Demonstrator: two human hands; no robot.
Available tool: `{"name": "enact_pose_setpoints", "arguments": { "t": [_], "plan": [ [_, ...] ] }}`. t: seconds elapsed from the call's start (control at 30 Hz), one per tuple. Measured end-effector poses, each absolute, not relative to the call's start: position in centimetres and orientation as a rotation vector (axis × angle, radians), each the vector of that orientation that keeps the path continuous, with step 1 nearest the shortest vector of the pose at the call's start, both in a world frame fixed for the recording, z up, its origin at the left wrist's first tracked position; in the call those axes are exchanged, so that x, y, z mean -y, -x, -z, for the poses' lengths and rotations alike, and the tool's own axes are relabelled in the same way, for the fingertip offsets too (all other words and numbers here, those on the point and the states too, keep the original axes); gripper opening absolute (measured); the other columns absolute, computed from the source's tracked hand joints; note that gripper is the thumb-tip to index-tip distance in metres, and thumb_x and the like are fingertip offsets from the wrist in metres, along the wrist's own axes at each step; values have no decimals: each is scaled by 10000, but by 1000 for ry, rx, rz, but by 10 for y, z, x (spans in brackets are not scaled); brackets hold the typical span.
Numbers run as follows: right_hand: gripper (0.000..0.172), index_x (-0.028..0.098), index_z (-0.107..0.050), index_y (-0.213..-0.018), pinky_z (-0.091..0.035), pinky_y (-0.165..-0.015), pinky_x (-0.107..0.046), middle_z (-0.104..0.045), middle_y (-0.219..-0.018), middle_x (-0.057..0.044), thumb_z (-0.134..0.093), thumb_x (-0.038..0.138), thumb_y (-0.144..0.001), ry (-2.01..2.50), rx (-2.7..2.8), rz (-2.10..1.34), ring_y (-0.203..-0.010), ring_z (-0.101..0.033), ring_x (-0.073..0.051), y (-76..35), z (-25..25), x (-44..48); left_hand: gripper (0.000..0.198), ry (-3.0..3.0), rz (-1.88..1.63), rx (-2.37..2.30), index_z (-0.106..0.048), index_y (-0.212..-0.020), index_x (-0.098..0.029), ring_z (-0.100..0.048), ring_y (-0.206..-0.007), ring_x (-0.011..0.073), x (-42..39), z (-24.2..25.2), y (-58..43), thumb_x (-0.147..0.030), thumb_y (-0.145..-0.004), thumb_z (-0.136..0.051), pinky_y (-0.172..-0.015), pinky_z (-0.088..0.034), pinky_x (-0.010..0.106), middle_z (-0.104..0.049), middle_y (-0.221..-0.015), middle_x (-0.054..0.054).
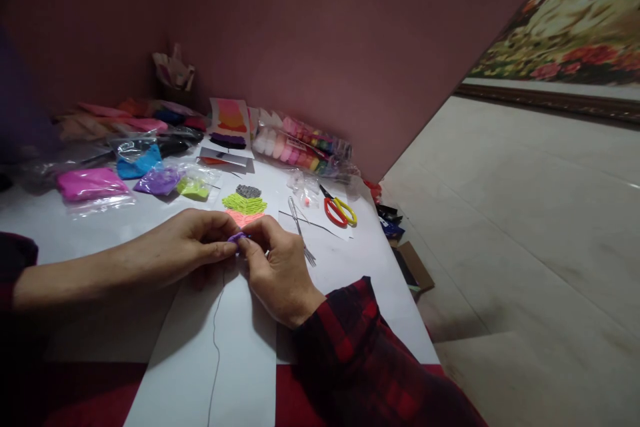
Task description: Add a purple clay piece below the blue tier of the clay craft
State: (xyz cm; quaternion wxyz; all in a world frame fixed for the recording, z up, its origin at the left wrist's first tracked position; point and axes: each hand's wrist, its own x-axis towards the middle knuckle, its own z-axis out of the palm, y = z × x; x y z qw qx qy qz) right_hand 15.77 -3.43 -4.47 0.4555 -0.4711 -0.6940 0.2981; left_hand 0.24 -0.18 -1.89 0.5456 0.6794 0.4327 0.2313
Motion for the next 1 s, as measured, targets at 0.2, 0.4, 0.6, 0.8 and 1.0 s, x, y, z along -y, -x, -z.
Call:
{"name": "enact_pose_setpoints", "arguments": {
  "t": [0.2,0.4,0.6,0.8,1.0],
  "plan": [
    [48,185,-577,-837,-429,-401,-222,-575,-670,26,-590,229,-850,1112,1513,-889,-449,-511,-83,-153,43,35,125,-1538,-630,-988,-519,-692,-162,-480,-391,90,0,17,-3,-157,-816,-517,-406,-385,220,-509,-508,-50],
    [50,182,-594,-854,-438,-411,-220,-609,-685,17,-592,232,-857,1103,1500,-862,-465,-522,-86,-154,43,33,70,-1471,-715,-980,-582,-745,-126,-492,-419,89,0,15,-3,-143,-805,-549,-418,-384,204,-538,-496,-44],
    [58,191,-657,-885,-493,-589,-253,-648,-756,-6,-607,205,-858,1046,1604,-749,-647,-584,-117,-156,42,35,69,-1366,-759,-953,-603,-790,-110,-541,-433,106,-1,14,-4,-93,-794,-537,-468,-442,225,-563,-473,-43],
    [66,189,-655,-873,-472,-535,-246,-633,-727,4,-605,157,-843,1018,1533,-759,-563,-554,-101,-157,43,34,130,-1359,-754,-788,-631,-864,-118,-591,-508,112,-2,17,-1,-203,-766,-634,-535,-480,238,-645,-588,-16],
    [180,204,-590,-1022,-490,-557,-255,-633,-753,7,-566,141,-855,880,1580,-837,-599,-582,-111,-156,43,36,249,-1451,-793,-864,-588,-707,-132,-521,-425,91,0,13,0,-362,-789,-636,-449,-400,200,-571,-466,-33]
  ]
}}
